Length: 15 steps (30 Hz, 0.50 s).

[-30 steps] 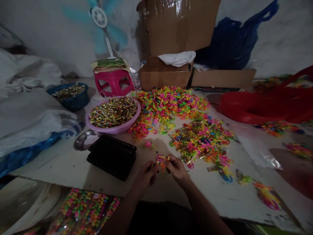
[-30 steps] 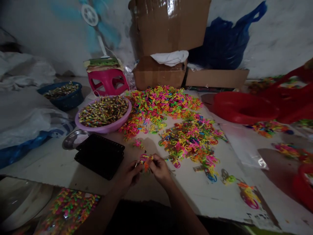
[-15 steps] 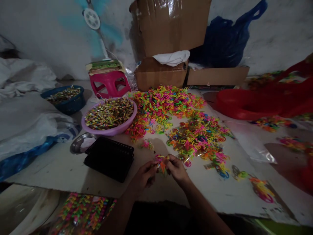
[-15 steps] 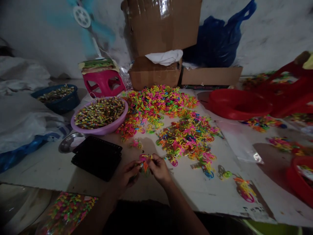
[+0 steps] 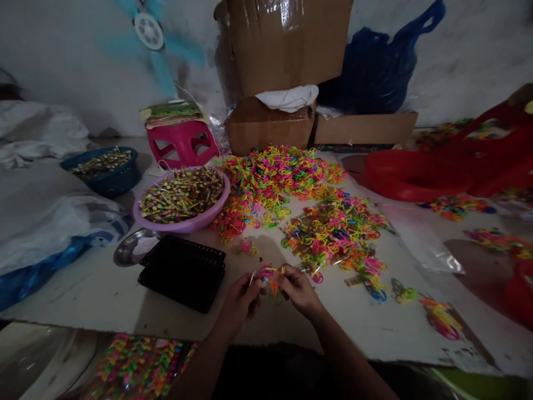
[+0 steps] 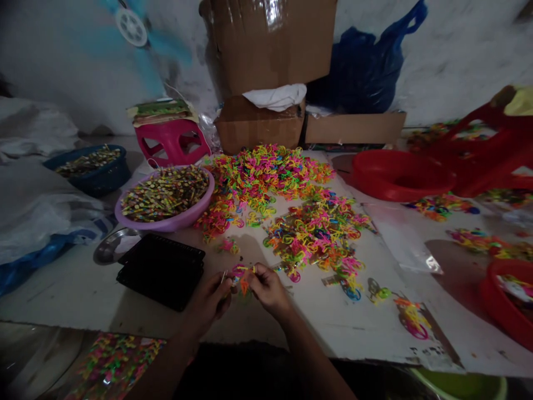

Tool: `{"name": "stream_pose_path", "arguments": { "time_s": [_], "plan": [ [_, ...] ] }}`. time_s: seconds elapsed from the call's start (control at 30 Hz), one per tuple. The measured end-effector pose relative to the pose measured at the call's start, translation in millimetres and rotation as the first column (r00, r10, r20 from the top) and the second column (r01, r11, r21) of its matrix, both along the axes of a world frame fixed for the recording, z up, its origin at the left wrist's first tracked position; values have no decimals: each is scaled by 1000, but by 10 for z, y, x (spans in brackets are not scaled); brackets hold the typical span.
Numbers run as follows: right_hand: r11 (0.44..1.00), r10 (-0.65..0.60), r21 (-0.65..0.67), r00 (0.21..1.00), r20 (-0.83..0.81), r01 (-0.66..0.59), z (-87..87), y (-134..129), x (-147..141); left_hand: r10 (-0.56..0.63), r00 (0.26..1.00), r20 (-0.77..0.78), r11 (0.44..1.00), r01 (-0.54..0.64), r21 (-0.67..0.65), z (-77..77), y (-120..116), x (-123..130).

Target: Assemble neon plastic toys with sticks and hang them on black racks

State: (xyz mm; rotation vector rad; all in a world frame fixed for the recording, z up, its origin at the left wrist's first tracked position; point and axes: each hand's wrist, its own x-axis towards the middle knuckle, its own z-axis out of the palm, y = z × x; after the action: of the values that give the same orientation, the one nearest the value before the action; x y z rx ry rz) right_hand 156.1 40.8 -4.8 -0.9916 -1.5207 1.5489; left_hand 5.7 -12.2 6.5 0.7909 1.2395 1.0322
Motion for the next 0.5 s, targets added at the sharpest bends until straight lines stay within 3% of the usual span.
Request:
{"name": "stream_pose_path", "arguments": {
  "time_s": [0.13, 0.37, 0.5],
  "plan": [
    [1000, 19, -5, 1000, -14, -19, -11, -16, -16, -4, 998, -56, 1000, 6, 27, 22, -4, 3],
    [1000, 2, -31, 1000, -16, -2, 0, -25, 0, -109, 976, -190, 992, 119, 41, 66, 16, -79],
    [1000, -5, -23, 1000, -17, 4, 25, -31, -4, -88, 956, -279, 994, 105, 45, 84, 28, -102]
  ]
}}
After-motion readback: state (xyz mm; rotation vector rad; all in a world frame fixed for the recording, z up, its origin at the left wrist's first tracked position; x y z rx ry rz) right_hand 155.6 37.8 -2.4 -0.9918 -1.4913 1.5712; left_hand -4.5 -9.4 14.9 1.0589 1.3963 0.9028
